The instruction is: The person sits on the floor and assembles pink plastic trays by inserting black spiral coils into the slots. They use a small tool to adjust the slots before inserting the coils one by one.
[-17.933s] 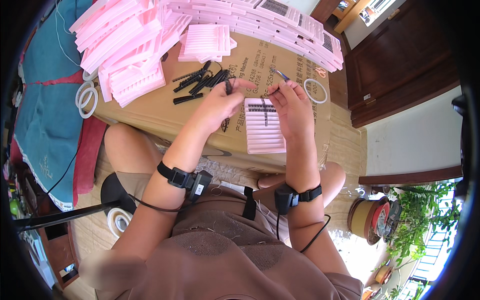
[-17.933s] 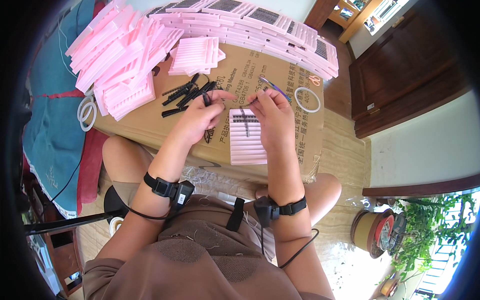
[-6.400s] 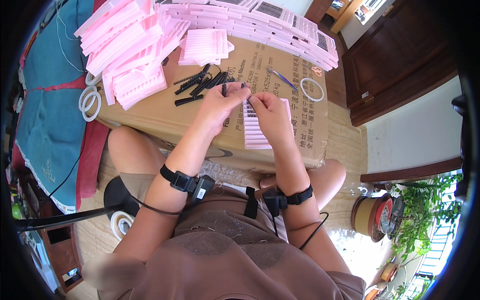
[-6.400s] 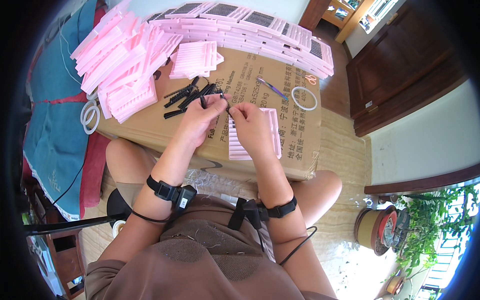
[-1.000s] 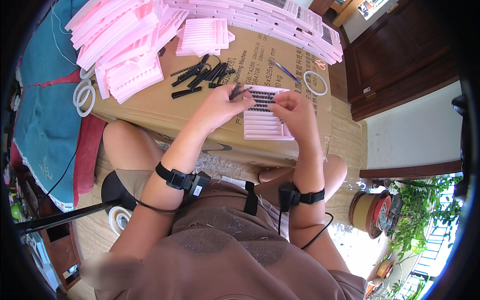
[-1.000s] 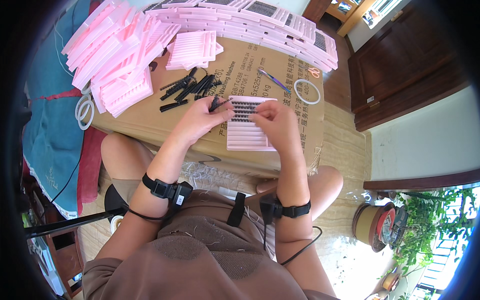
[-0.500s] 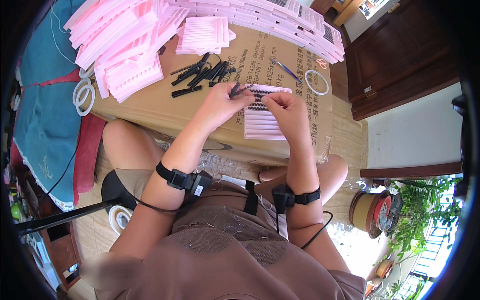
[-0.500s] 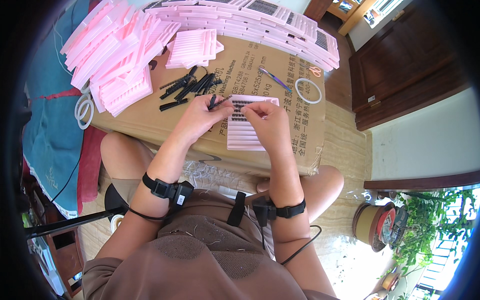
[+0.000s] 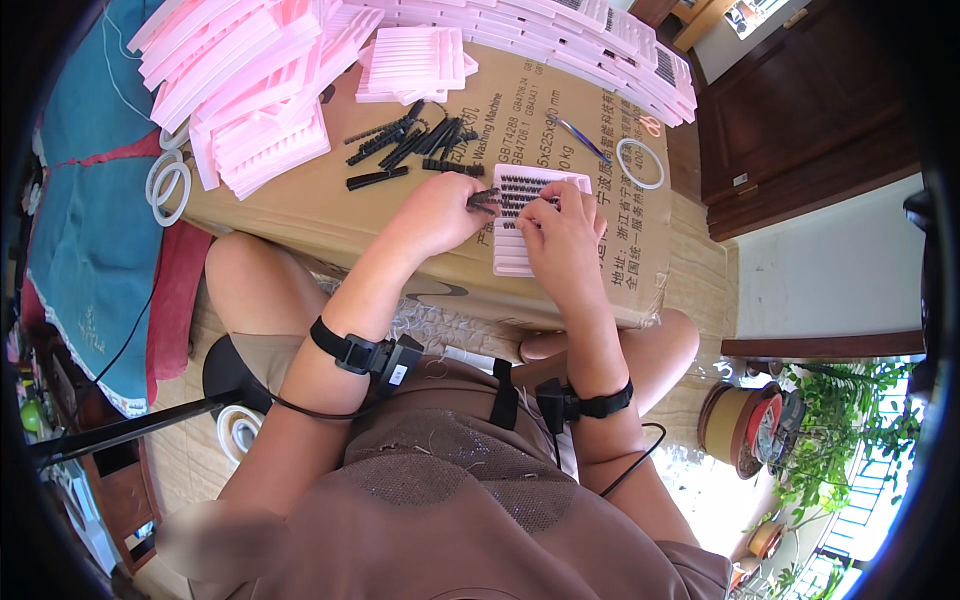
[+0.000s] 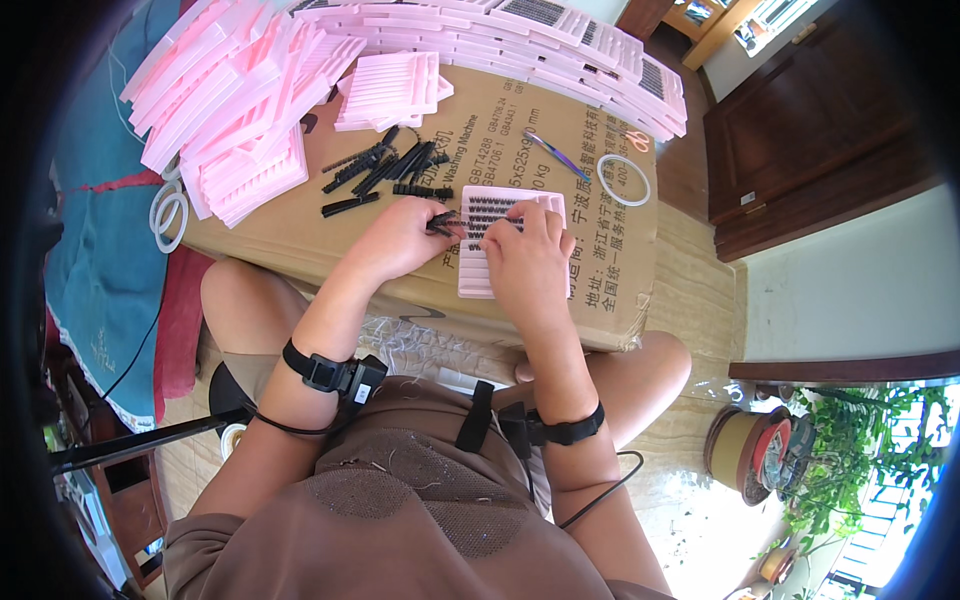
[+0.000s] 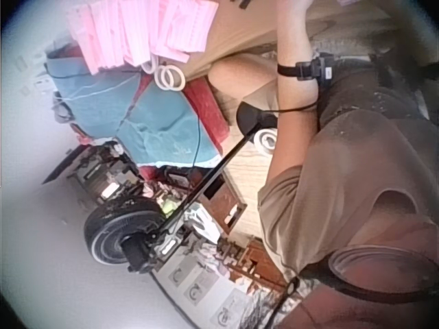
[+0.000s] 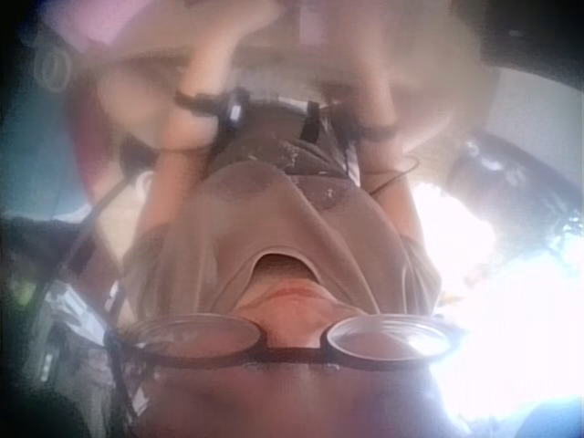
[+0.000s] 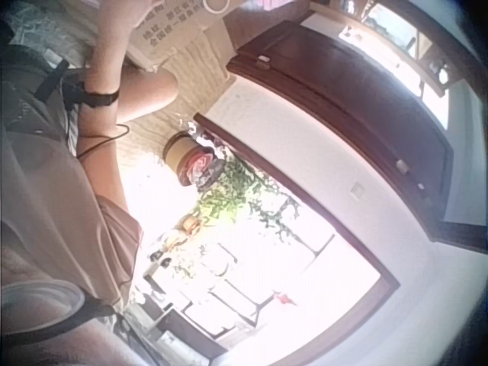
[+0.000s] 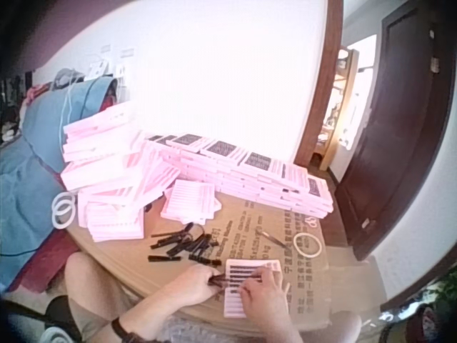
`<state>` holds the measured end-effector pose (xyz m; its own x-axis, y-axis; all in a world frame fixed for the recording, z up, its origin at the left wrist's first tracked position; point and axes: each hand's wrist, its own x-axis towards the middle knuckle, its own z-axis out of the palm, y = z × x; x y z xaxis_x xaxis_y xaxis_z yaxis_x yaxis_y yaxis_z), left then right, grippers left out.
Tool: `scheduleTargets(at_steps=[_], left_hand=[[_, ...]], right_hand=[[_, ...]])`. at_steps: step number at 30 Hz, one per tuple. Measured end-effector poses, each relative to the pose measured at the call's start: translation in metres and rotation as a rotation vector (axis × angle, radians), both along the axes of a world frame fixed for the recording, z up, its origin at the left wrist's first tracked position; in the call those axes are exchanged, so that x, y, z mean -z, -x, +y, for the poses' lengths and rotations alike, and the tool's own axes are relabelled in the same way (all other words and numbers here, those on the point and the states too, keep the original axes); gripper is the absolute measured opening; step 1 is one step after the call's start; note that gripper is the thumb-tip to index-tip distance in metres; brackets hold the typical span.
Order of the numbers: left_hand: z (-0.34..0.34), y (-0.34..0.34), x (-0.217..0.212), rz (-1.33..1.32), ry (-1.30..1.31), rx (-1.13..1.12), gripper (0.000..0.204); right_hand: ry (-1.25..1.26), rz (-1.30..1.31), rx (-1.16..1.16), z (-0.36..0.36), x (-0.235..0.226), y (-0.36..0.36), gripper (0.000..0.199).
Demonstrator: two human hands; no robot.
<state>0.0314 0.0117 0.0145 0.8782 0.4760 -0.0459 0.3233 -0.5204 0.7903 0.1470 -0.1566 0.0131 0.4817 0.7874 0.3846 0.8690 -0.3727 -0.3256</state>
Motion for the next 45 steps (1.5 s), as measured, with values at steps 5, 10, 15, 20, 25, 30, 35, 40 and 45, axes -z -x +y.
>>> scheduleTargets(at_steps=[5, 10, 15, 20, 25, 30, 35, 40, 45], left_hand=[[0.000, 0.000, 0.001, 0.006, -0.005, -0.010, 0.018], [-0.001, 0.000, 0.001, 0.001, 0.002, -0.016, 0.018], [-0.002, 0.000, -0.004, 0.019, -0.015, -0.001, 0.019], [-0.009, -0.004, -0.010, 0.011, -0.155, -0.016, 0.026], [-0.013, -0.011, -0.011, 0.003, -0.273, -0.015, 0.032], [-0.011, -0.014, -0.011, 0.048, -0.311, 0.004, 0.032], [-0.010, -0.016, -0.011, 0.035, -0.307, 0.007, 0.034], [-0.008, -0.017, -0.012, 0.051, -0.257, 0.016, 0.035], [-0.009, -0.016, -0.013, 0.063, -0.251, 0.012, 0.036]], right_hand=[[0.004, -0.017, 0.021, 0.003, 0.003, 0.003, 0.005], [-0.001, -0.006, 0.019, 0.003, 0.005, 0.003, 0.006], [-0.016, -0.009, 0.007, 0.004, 0.006, 0.003, 0.006], [-0.022, 0.000, 0.004, 0.003, 0.007, 0.003, 0.007], [-0.003, -0.004, 0.026, 0.004, 0.007, 0.004, 0.009], [-0.001, 0.048, 0.053, -0.005, 0.002, 0.001, 0.014], [0.001, 0.180, 0.129, -0.021, -0.008, -0.017, 0.017], [0.027, 0.198, 0.165, -0.022, -0.010, -0.021, 0.015], [0.040, 0.167, 0.167, -0.017, -0.010, -0.021, 0.015]])
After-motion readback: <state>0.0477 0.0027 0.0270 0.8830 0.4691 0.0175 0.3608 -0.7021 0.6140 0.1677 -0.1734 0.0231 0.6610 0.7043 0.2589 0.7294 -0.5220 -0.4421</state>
